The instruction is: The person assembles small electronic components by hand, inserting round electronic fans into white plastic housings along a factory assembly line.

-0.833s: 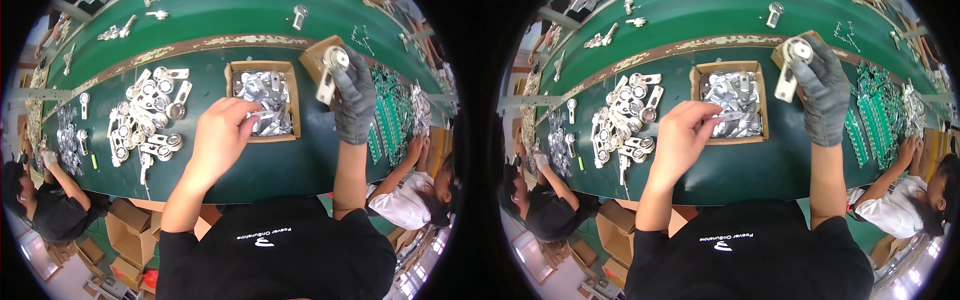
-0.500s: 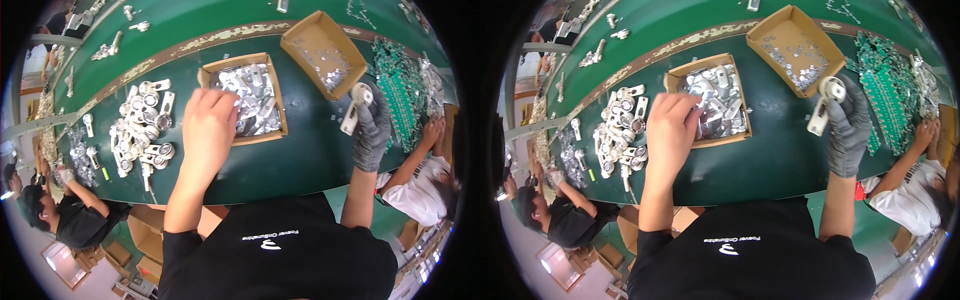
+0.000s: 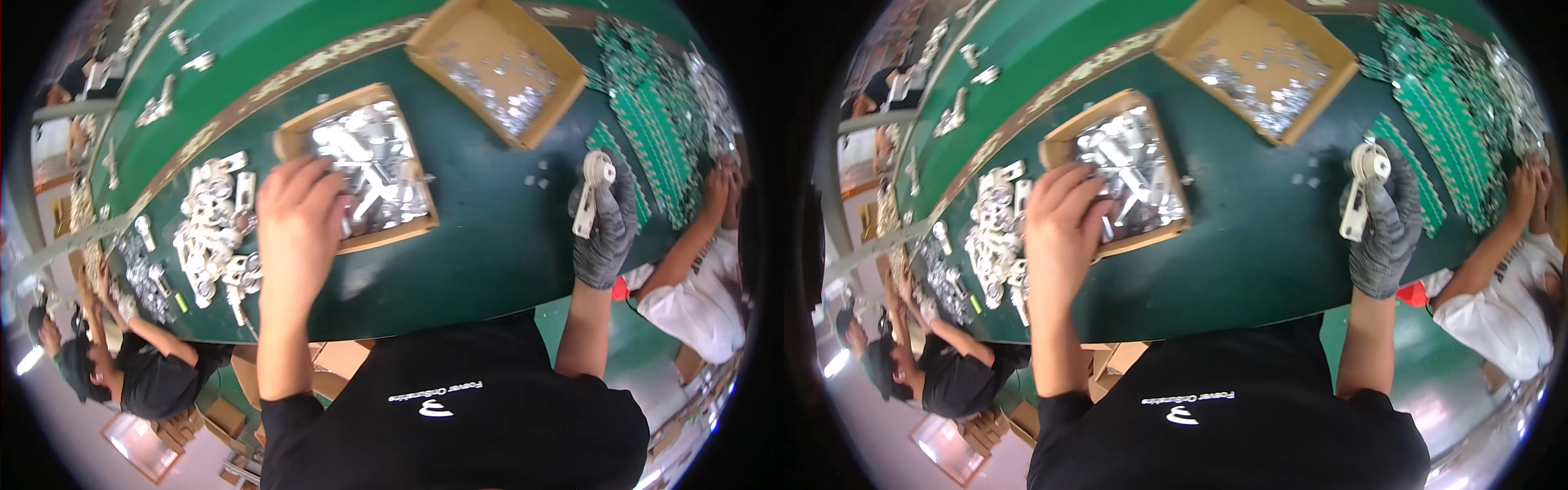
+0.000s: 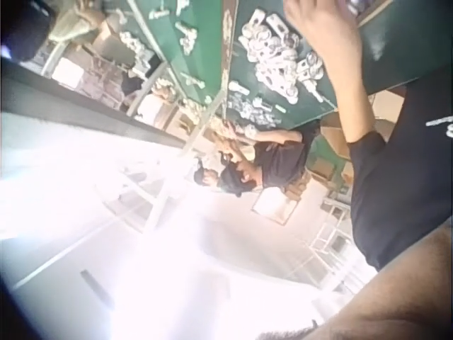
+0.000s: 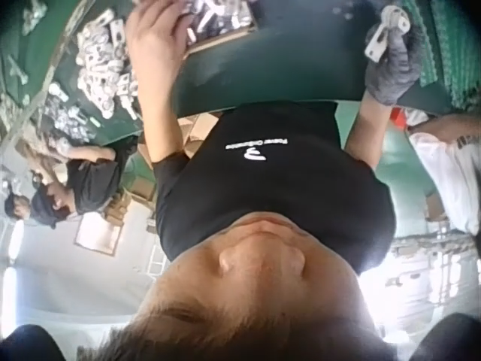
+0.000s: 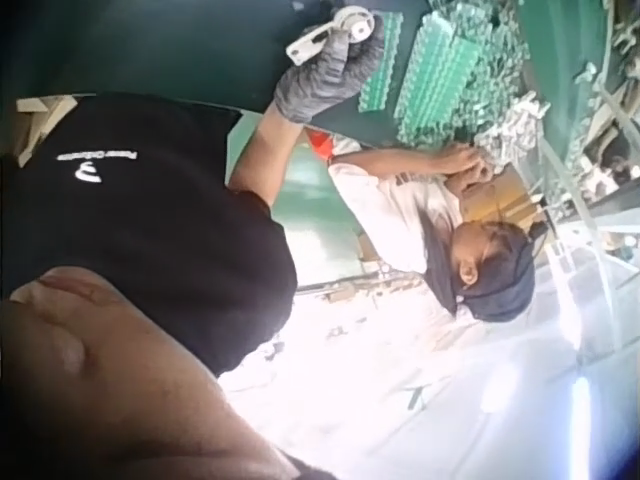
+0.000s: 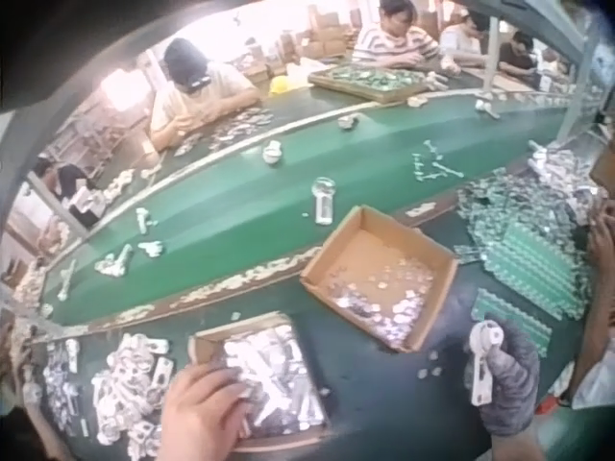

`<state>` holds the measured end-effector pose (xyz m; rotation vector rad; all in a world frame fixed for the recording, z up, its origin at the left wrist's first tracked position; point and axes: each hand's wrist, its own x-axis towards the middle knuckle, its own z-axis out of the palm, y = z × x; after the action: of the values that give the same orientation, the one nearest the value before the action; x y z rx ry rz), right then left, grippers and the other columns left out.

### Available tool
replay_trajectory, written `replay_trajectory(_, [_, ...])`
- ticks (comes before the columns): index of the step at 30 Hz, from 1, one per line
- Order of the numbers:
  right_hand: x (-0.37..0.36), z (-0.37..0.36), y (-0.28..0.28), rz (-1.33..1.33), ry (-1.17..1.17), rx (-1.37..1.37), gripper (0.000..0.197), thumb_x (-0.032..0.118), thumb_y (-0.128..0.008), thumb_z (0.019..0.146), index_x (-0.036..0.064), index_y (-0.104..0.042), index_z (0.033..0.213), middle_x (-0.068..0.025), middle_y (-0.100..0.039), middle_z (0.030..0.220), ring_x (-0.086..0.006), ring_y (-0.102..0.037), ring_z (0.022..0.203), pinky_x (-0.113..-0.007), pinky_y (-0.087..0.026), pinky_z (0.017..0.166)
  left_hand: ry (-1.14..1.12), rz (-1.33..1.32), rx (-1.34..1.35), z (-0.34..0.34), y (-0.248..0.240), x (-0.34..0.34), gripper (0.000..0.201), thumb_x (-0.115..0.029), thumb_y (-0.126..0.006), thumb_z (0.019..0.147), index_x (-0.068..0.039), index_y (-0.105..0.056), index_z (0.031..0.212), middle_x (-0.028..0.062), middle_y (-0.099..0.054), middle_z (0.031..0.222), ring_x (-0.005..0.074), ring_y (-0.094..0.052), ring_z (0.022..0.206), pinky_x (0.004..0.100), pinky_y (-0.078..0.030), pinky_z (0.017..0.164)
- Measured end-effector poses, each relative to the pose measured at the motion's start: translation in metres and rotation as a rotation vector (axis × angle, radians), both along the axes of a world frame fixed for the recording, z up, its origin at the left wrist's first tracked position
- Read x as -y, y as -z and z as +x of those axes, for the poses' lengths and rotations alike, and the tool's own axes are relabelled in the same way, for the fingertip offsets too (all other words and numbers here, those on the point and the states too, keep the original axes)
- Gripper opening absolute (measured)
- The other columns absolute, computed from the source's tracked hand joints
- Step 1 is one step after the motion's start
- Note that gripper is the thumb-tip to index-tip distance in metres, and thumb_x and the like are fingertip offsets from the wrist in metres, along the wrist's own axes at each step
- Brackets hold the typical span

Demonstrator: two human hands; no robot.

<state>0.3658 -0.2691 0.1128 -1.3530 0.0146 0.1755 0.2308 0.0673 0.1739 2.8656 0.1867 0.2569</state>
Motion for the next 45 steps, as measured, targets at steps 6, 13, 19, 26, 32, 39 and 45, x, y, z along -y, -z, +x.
replay_trajectory(6, [0.014,0.001,0.015,-0.061,0.165,0.053,0.048,0.011,-0.071,0.094,-0.0017,-0.057,0.138,-0.0108,-0.065,0.129,-0.0181,-0.064,0.114,-0.032,-0.051,0.099,0.054,-0.030,0.204,0.026,-0.013,0.049,0.026,-0.002,-0.082,0.075,-0.005,-0.075,0.100,0.0086,-0.070,0.110,0.0323,-0.063,0.107,0.0423,-0.053,0.089])
replay_trajectory(13, [0.016,-0.001,0.021,-0.190,0.136,0.124,0.049,0.015,-0.072,0.095,0.0014,-0.056,0.140,-0.0098,-0.066,0.128,-0.0175,-0.065,0.113,-0.031,-0.052,0.098,0.109,0.086,0.020,0.066,-0.022,0.082,0.018,-0.005,-0.080,0.071,-0.004,-0.074,0.087,0.0108,-0.065,0.112,0.0340,-0.054,0.118,0.0471,-0.046,0.095])
replay_trajectory(19, [0.013,-0.004,0.015,-0.126,0.125,0.074,0.048,0.004,-0.073,0.092,0.0002,-0.057,0.137,-0.0113,-0.068,0.122,-0.0169,-0.066,0.107,-0.032,-0.053,0.095,0.244,0.405,-0.158,0.076,-0.017,0.095,0.010,-0.008,-0.076,0.065,-0.005,-0.071,0.073,0.0061,-0.061,0.091,0.0273,-0.056,0.104,0.0401,-0.043,0.089])
replay_trajectory(26, [0.006,-0.006,0.008,-0.096,0.111,0.081,0.049,0.008,-0.072,0.093,-0.0009,-0.056,0.138,-0.0102,-0.067,0.127,-0.0175,-0.064,0.114,-0.032,-0.051,0.100,0.283,0.501,-0.223,0.062,-0.003,0.102,0.010,-0.009,-0.070,0.066,-0.004,-0.073,0.074,0.0071,-0.059,0.080,0.0263,-0.052,0.097,0.0379,-0.040,0.080])
replay_trajectory(32, [0.001,-0.007,0.006,-0.079,0.090,0.062,0.046,-0.003,-0.070,0.091,-0.0011,-0.058,0.136,-0.0117,-0.067,0.125,-0.0188,-0.066,0.113,-0.033,-0.055,0.097,0.373,0.708,-0.225,0.042,0.014,0.113,0.010,-0.009,-0.066,0.069,-0.002,-0.070,0.075,0.0087,-0.057,0.082,0.0273,-0.050,0.096,0.0356,-0.040,0.077])
replay_trajectory(39, [0.007,-0.012,0.005,-0.055,0.102,0.055,0.045,-0.001,-0.069,0.093,-0.0009,-0.059,0.136,-0.0108,-0.069,0.123,-0.0168,-0.067,0.109,-0.031,-0.055,0.093,0.250,0.287,-0.003,0.035,0.000,0.085,0.024,-0.002,-0.071,0.080,-0.002,-0.072,0.103,0.0069,-0.064,0.100,0.0280,-0.059,0.104,0.0421,-0.045,0.086])
replay_trajectory(45, [0.003,-0.012,0.013,-0.097,0.045,0.033,0.049,0.007,-0.071,0.094,-0.0005,-0.056,0.140,-0.0109,-0.066,0.130,-0.0193,-0.064,0.118,-0.034,-0.050,0.103,0.444,0.159,0.032,0.046,-0.005,0.081,0.041,0.000,-0.069,0.074,-0.002,-0.071,0.115,0.0074,-0.069,0.101,0.0259,-0.063,0.097,0.0390,-0.050,0.083])
